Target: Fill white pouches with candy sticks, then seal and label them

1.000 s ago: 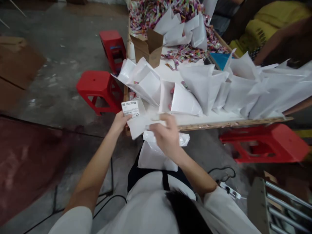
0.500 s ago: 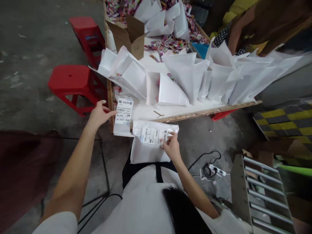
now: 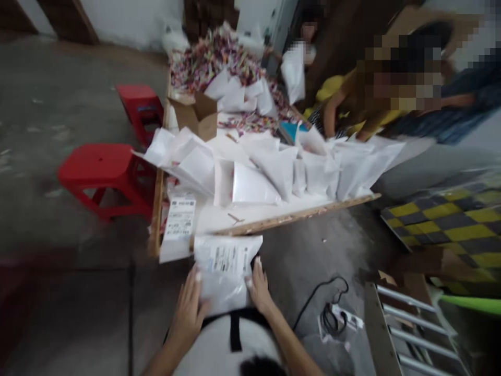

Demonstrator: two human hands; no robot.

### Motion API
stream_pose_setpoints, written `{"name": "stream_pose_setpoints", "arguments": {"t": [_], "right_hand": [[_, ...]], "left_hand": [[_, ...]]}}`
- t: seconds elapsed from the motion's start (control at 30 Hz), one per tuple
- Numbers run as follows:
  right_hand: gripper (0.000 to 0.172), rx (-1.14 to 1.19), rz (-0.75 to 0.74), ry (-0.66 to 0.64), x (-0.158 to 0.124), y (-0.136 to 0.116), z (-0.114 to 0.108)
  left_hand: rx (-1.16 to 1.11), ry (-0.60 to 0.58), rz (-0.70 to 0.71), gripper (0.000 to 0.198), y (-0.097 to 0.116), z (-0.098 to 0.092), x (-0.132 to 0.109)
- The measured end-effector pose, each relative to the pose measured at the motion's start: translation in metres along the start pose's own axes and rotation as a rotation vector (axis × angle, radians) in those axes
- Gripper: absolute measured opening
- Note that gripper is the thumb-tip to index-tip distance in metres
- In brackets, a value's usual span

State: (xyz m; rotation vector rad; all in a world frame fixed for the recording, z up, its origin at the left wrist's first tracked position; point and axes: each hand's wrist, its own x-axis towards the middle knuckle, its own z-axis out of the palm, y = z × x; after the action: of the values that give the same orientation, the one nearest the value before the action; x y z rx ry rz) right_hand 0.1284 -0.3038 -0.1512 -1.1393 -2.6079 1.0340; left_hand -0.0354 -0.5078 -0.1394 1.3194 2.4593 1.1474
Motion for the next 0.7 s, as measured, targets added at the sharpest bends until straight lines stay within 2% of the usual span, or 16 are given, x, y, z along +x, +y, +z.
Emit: {"name": "stream_pose_setpoints", "arguments": {"t": [0.07,0.1,0.17,0.2,0.27,0.3,0.37,0.43,0.5,0.6,0.63,0.7], "right_hand": [[0.076,0.187,0.060,0.028,0.014,0.014,0.008],[0.073,0.297,0.071,0.039,0.023,0.013,0.008],[0.065,0.525,0.054,0.046,0.037,-0.004,-0.002],[0.060,0.635,0.029,0.043,0.040,-0.017,-0.013],[0.055,0.811,-0.032,0.022,0.033,-0.044,-0.040],[0.054,0.876,-0.061,0.007,0.025,-0.055,-0.056],[0.055,0.943,-0.111,-0.029,0.012,-0.065,-0.090],[0.063,1.025,-0.154,0.014,0.015,-0.056,-0.118],[0.059,1.075,-0.138,0.091,0.037,-0.036,-0.133],[0.052,0.981,-0.125,0.123,0.065,-0.013,-0.136],[0.052,0.921,-0.130,0.101,0.066,-0.011,-0.135],[0.052,0.813,-0.148,0.018,0.057,-0.020,-0.130]], "left_hand": [[-0.112,0.116,-0.179,0.088,-0.029,0.019,-0.015],[-0.165,0.163,-0.312,0.085,-0.038,0.027,-0.014],[-0.340,0.052,-0.540,0.064,-0.042,0.030,-0.004],[-0.450,-0.044,-0.618,0.051,-0.035,0.023,0.004],[-0.696,-0.217,-0.676,0.037,-0.008,-0.005,0.016],[-0.800,-0.232,-0.677,0.038,0.012,-0.024,0.020],[-0.966,-0.178,-0.658,0.048,0.056,-0.062,0.026],[-1.074,-0.004,-0.679,0.048,0.094,-0.088,0.038],[-1.173,0.171,-0.720,0.049,0.113,-0.105,0.055],[-1.149,0.598,-0.694,0.053,0.109,-0.144,0.071],[-1.092,0.767,-0.687,0.054,0.103,-0.165,0.069],[-0.917,1.102,-0.681,0.051,0.086,-0.221,0.055]]}}
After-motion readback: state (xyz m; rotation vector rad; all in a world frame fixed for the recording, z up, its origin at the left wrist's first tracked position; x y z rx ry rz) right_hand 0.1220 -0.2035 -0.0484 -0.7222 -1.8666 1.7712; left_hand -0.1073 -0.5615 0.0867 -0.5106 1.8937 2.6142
